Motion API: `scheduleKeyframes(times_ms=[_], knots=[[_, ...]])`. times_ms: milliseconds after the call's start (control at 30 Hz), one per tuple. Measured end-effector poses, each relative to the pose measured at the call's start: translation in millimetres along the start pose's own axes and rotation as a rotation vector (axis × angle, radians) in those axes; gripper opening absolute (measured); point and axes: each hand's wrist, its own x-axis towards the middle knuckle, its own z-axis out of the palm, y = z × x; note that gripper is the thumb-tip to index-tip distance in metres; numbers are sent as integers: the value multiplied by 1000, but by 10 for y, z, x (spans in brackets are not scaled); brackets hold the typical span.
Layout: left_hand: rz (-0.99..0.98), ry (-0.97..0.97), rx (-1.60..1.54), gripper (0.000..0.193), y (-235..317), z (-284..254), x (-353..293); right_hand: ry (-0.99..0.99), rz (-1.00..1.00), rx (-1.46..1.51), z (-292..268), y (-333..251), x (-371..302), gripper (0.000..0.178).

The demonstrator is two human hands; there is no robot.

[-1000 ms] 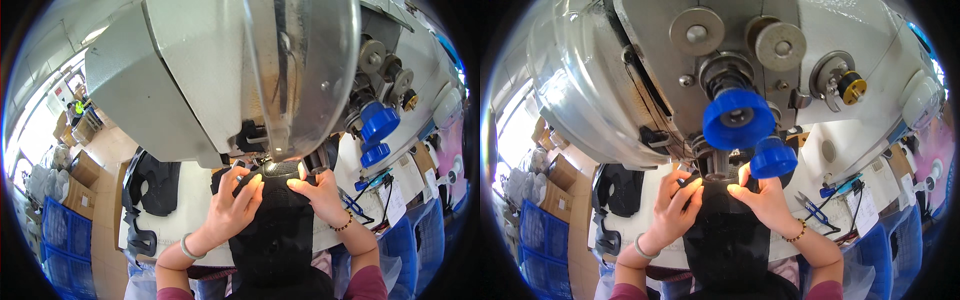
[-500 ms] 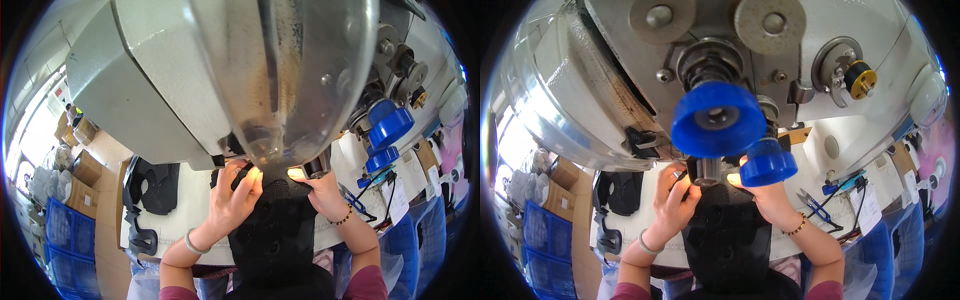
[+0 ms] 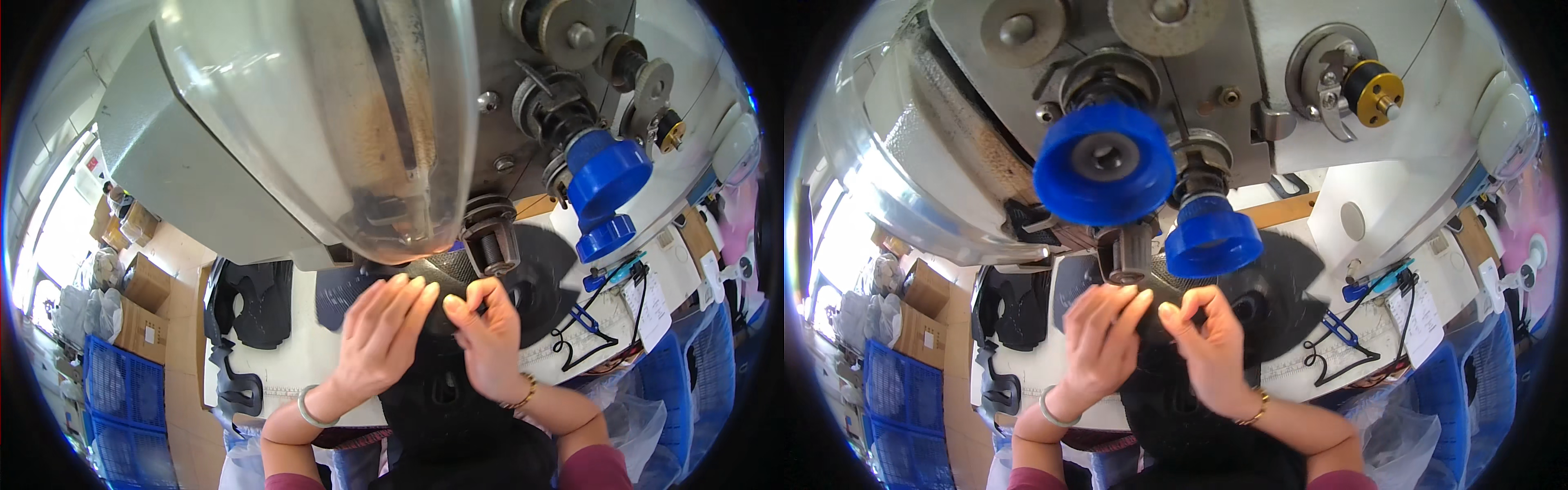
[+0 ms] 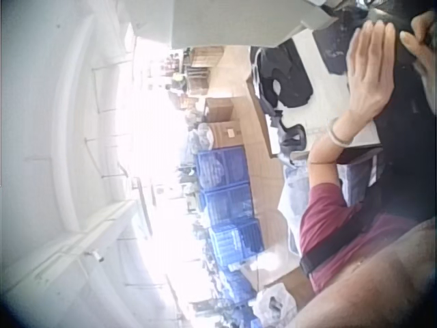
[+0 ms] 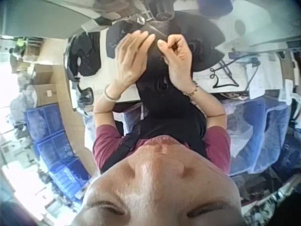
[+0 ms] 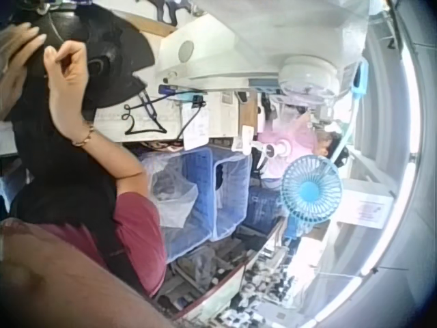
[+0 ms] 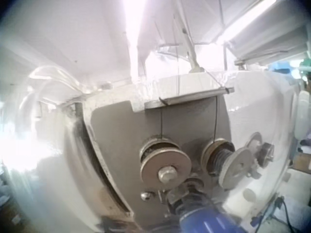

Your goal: The person aligns pieces of black shoe material by hand and feeds them under the needle of a sewing machine, stitching the parts together along the edges while repositioning and rotating the material.

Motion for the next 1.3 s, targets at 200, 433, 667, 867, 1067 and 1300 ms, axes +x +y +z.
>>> scheduleKeyframes(times_ms=[200,433,667,867,1067,1300], knots=[[-23,-24,-18,39,7,34,54,-56,110,300,71,79,-217,11],[33,-7,45,35,-43,47,57,-503,-80,-409,-346,-774,-431,25],[0,-54,-23,51,-52,-13,71,-528,-202,-1185,-696,-1109,527,16],[-136,-48,-139,53,-5,32,26,-723,163,-951,-787,-1114,639,15],[-746,97,-481,21,342,233,-342,-766,107,-915,-834,-1022,677,20],[-443,-520,-550,30,786,217,215,-762,-20,-887,-956,-859,669,23]])
